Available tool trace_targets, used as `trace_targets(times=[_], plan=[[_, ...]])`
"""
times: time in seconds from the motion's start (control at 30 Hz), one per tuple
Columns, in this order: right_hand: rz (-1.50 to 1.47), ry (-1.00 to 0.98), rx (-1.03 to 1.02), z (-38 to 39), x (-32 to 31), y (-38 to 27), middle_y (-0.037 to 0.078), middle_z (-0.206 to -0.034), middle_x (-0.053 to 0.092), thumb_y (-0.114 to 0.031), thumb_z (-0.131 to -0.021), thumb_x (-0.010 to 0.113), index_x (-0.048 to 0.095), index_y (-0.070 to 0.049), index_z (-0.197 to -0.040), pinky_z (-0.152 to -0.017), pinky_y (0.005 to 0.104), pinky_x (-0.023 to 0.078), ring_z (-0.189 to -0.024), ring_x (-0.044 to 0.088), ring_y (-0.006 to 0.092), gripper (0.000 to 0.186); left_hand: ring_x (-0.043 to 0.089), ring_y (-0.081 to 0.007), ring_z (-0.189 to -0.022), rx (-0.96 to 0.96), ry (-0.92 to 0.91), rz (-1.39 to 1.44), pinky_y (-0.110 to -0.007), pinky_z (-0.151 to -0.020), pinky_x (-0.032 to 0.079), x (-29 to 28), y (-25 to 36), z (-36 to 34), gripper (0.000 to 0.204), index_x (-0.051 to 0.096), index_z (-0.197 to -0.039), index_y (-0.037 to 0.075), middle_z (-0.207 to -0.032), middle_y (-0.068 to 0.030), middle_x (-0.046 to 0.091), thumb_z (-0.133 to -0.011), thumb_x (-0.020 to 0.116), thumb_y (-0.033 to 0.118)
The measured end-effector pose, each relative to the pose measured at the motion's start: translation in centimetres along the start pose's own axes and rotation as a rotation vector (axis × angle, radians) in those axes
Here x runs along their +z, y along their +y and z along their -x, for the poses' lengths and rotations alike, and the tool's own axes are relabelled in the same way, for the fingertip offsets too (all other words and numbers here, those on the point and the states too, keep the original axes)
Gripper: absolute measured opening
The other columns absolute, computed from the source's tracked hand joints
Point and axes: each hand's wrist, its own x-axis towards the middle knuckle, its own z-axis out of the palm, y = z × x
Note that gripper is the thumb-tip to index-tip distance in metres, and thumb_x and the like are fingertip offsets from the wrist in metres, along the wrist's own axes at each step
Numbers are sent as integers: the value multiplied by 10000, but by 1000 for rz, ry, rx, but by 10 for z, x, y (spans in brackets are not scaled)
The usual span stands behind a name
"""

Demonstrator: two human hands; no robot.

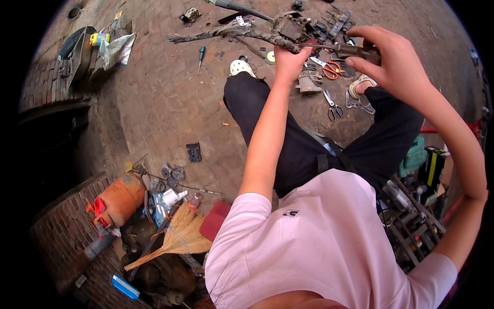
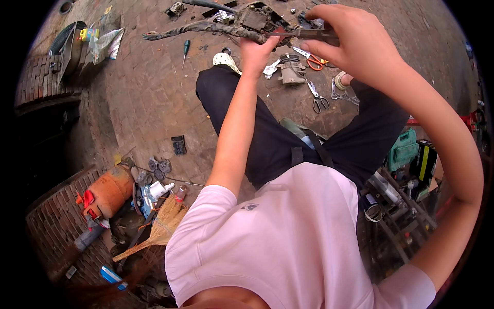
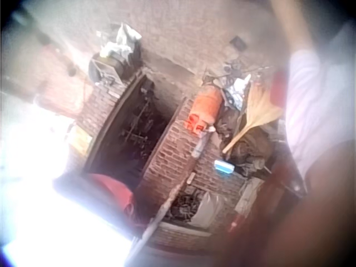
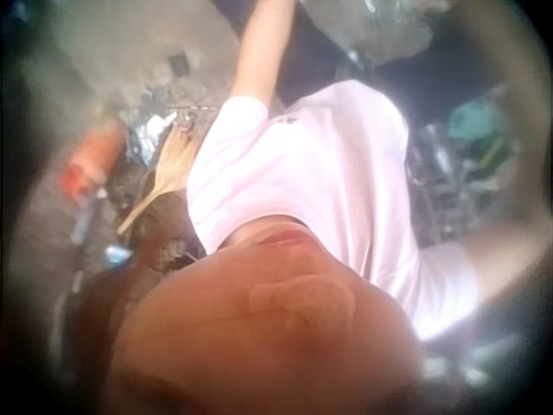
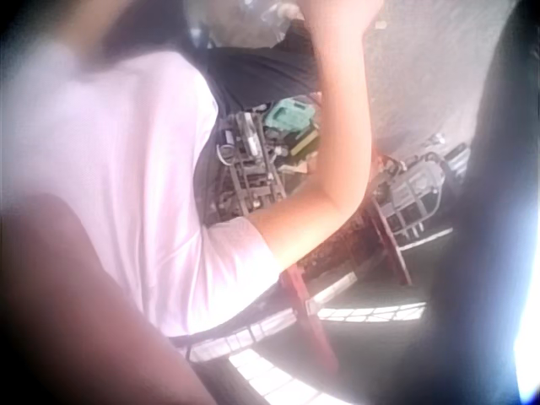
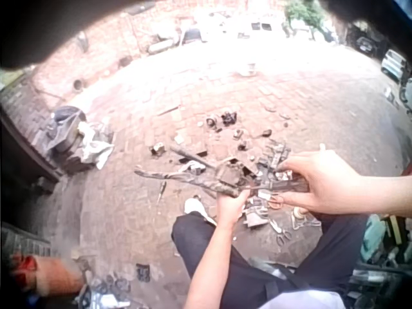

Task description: The person sits on the floor and uses a screwdriver to pry and scrape a dirty mechanical component with attached cables. They repeatedly reposition the part and apply the tool to different areas, occasionally picking up small pieces from the floor.

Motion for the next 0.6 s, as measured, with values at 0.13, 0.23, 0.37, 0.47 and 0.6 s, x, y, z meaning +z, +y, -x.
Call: trace_targets(times=[0.13,0.23,0.37,0.47,0.6], plan=[[-984,-66,772,-2,-15,-17,-4,-785,592,-349,-912,613,628,-28,-1117,-552,161,417,-626,491,29,382,615,-137,-791,88,78,-71,-303,-719,503,-4,-2,0,323,597,-982,-10,-900,-46,653,-713,758,62],[-1250,-70,844,1,-2,1,97,-882,646,-377,-924,590,593,35,-1127,-484,114,478,-619,546,42,459,627,-151,-810,36,41,-27,-315,-739,502,-6,-9,-4,304,613,-968,-17,-900,-52,668,-709,750,64],[-1504,-75,935,-5,7,-3,192,-969,655,-393,-923,584,561,83,-1080,-417,117,506,-586,570,71,502,632,-156,-802,14,6,18,-311,-732,503,2,-18,-2,286,629,-954,-13,-894,-56,679,-709,752,70],[-1536,-167,1014,-9,-3,-30,192,-982,652,-385,-930,572,552,106,-1086,-410,128,499,-563,562,66,516,659,-142,-781,101,-22,-89,-284,-712,528,4,-13,-2,218,645,-951,-25,-892,-60,685,-754,719,29],[-1659,-289,1027,8,-4,-21,187,-968,649,-388,-932,565,531,127,-1115,-386,123,462,-548,540,56,548,630,-138,-790,137,3,-156,-292,-728,503,6,2,0,319,627,-990,-10,-920,-45,678,-724,775,83]])
